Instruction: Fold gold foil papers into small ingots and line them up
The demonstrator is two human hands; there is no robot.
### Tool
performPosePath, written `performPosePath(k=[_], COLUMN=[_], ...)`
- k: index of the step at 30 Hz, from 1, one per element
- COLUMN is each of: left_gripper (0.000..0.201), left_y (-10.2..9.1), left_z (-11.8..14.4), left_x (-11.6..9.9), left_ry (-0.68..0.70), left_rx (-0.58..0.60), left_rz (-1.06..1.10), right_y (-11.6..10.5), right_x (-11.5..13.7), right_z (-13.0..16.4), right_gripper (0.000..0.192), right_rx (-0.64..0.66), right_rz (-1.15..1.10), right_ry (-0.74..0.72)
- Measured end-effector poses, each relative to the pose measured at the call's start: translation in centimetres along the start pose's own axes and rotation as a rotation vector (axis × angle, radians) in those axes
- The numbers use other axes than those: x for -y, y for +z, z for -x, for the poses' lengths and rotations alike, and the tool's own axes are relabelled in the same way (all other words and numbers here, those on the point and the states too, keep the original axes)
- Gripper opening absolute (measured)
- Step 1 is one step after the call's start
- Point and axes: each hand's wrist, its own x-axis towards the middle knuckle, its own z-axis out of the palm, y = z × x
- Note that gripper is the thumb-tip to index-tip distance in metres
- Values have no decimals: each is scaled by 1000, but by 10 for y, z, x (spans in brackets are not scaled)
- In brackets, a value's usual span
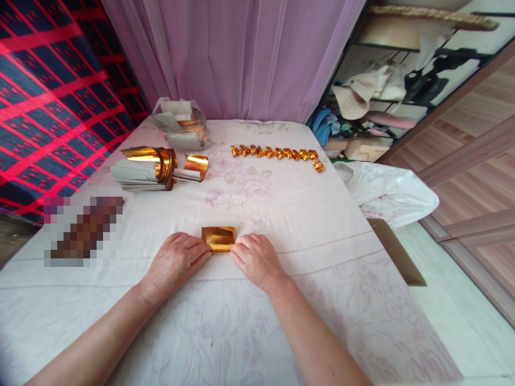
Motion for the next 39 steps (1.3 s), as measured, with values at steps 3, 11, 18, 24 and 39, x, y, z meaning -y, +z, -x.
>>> performPosePath(k=[3,11,18,24,39], left_gripper=[27,26,24,20,23], left_y=[2,4,5,7,6], left_z=[0,-4,-5,-4,-10], left_x=[1,5,3,9,4], left_ry=[-23,-161,-225,-215,-293], left_rx=[-11,80,45,-3,14], left_rz=[9,8,50,118,91], right_y=[4,10,11,15,19], right_x=[1,2,3,6,10], right_z=[-1,-3,-5,-9,-11], right_gripper=[19,16,14,18,16], right_rx=[-17,-16,-45,-80,-95], right_rz=[34,8,-33,4,10], right_ry=[46,140,214,276,356])
